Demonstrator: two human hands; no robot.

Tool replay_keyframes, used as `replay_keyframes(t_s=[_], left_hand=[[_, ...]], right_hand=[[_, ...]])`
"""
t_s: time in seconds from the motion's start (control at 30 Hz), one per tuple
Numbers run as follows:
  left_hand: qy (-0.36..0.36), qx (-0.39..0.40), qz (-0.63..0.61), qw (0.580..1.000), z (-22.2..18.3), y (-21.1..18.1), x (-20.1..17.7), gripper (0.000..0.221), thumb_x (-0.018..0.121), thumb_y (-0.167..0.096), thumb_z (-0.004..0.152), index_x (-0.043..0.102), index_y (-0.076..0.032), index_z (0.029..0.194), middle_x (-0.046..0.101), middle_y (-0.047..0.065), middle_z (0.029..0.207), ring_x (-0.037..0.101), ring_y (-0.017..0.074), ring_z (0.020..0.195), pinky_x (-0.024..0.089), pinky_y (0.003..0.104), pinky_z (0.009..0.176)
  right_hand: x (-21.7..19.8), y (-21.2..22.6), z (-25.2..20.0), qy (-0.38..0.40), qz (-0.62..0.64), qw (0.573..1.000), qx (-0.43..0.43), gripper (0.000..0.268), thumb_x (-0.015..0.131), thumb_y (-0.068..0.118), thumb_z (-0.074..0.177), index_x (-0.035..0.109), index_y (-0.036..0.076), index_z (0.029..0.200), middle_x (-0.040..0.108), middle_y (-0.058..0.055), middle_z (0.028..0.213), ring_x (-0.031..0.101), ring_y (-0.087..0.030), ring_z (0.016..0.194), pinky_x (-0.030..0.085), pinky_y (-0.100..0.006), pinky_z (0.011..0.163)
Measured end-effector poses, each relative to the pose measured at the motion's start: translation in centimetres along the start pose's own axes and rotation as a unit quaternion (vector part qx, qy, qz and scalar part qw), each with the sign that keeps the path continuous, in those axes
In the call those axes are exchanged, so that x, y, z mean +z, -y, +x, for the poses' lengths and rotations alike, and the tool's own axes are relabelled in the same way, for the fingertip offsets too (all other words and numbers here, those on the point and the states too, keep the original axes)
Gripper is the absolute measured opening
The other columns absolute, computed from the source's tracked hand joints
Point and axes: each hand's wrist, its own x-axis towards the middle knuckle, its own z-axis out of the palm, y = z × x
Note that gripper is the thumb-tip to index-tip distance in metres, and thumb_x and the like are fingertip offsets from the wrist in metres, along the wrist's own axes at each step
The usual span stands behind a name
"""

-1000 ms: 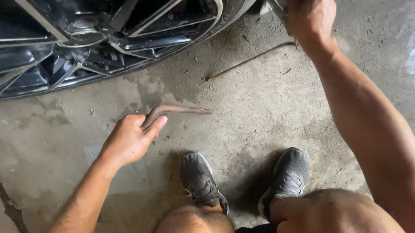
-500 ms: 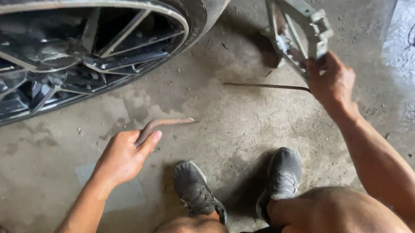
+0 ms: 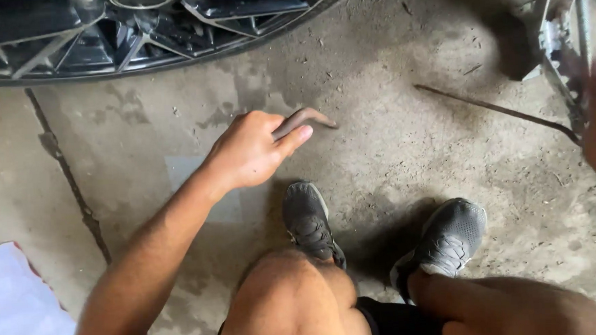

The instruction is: Using a lug wrench and a jack handle to turn the screw of a scissor jack to lift or lower a vehicle.

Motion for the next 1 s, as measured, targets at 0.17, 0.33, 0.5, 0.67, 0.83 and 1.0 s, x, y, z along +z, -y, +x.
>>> replay_keyframes(t_s=[0.17,0.33,0.5,0.67,0.83,1.0], left_hand=[[-0.021,0.037,0.004,0.999,-0.1,-0.1,1.4,0.052,0.051,-0.05,0.093,0.041,-0.013,0.06,0.04,-0.001,0.054,0.042,0.0128,0.052,0.032,0.034,0.053],[-0.038,0.018,0.003,0.999,0.0,0.0,2.4,0.055,0.053,-0.053,0.09,0.046,-0.011,0.056,0.045,0.001,0.052,0.045,0.0126,0.054,0.035,0.035,0.055],[-0.059,0.014,-0.002,0.998,1.2,-0.6,2.3,0.054,0.053,-0.051,0.09,0.044,-0.009,0.057,0.044,0.002,0.055,0.043,0.0128,0.058,0.037,0.034,0.058],[-0.014,-0.02,0.013,1.0,0.3,-3.1,2.4,0.054,0.053,-0.048,0.089,0.05,-0.006,0.055,0.048,0.006,0.048,0.047,0.0168,0.049,0.039,0.034,0.053],[0.025,-0.055,-0.014,0.998,-0.6,-6.5,1.7,0.054,0.059,-0.043,0.089,0.049,-0.004,0.054,0.048,0.006,0.045,0.046,0.0157,0.046,0.039,0.031,0.051],[0.057,0.021,0.023,0.998,-2.0,-9.9,0.5,0.052,0.058,-0.045,0.091,0.048,-0.01,0.054,0.041,0.0,0.047,0.038,0.0117,0.049,0.034,0.029,0.05]], right_hand=[[7.3,19.4,7.0,0.085,0.134,0.976,-0.151,0.056,0.062,0.011,0.098,0.03,-0.004,0.141,0.04,-0.025,0.143,0.053,-0.039,0.122,0.047,-0.044,0.094],[11.2,17.4,8.7,0.176,0.362,0.898,-0.179,0.072,0.059,0.008,0.104,0.006,0.018,0.152,0.015,-0.006,0.162,0.013,-0.036,0.152,0.018,-0.052,0.12],[13.4,12.9,5.6,0.087,0.095,0.98,-0.15,0.041,0.062,0.024,0.09,0.056,0.003,0.124,0.06,-0.014,0.127,0.058,-0.029,0.116,0.046,-0.035,0.094],[14.2,5.8,1.6,0.054,-0.129,0.974,-0.18,0.04,0.059,0.019,0.088,0.056,0.005,0.125,0.061,-0.015,0.12,0.055,-0.034,0.097,0.044,-0.043,0.084],[13.0,2.5,0.7,0.001,-0.295,0.936,-0.191,0.05,0.043,0.008,0.084,0.048,0.007,0.134,0.058,-0.013,0.123,0.049,-0.033,0.106,0.04,-0.047,0.083],[12.9,0.9,1.5,-0.027,-0.352,0.922,-0.159,0.036,0.048,0.0,0.084,0.062,0.006,0.116,0.062,-0.016,0.104,0.056,-0.031,0.093,0.043,-0.049,0.089]])
